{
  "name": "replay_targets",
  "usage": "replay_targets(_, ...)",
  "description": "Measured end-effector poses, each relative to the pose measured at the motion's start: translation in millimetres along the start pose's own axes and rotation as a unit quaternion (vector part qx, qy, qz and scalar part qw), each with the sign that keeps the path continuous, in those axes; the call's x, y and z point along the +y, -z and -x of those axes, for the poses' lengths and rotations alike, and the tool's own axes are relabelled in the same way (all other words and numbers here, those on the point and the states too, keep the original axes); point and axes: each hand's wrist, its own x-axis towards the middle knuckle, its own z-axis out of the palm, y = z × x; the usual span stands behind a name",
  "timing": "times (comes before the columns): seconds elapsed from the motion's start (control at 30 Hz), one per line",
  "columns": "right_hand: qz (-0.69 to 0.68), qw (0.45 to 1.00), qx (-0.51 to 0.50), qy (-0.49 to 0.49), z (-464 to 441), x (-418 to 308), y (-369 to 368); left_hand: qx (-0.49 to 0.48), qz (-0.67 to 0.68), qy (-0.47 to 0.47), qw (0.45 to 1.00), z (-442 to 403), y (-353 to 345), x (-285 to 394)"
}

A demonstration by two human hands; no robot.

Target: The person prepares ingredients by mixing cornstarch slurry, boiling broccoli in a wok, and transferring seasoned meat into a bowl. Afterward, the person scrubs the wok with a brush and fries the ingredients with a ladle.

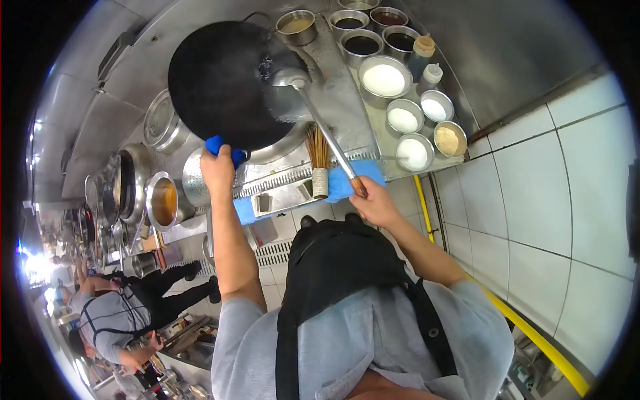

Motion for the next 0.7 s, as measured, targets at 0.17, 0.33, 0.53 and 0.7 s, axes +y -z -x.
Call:
replay_targets(0.17,0.253,0.965,-0.022,0.067,-23.1,-8.8,-5.4,0.031,-0.122,-0.132,0.983,21.5,-4.9,-3.2)
replay_targets(0.33,0.199,0.971,-0.078,-0.108,-18.0,-22.2,-2.1,0.031,-0.12,-0.21,0.97,33.3,-9.8,-23.9)
replay_targets(0.53,0.151,0.975,-0.104,-0.125,-41.6,-7.1,-2.9,0.065,-0.012,-0.042,0.997,15.5,-21.8,-41.0)
replay_targets(0.7,0.063,0.997,-0.014,-0.04,-50.0,-19.4,-0.3,0.004,0.103,0.124,0.987,-10.1,-53.2,-95.4)
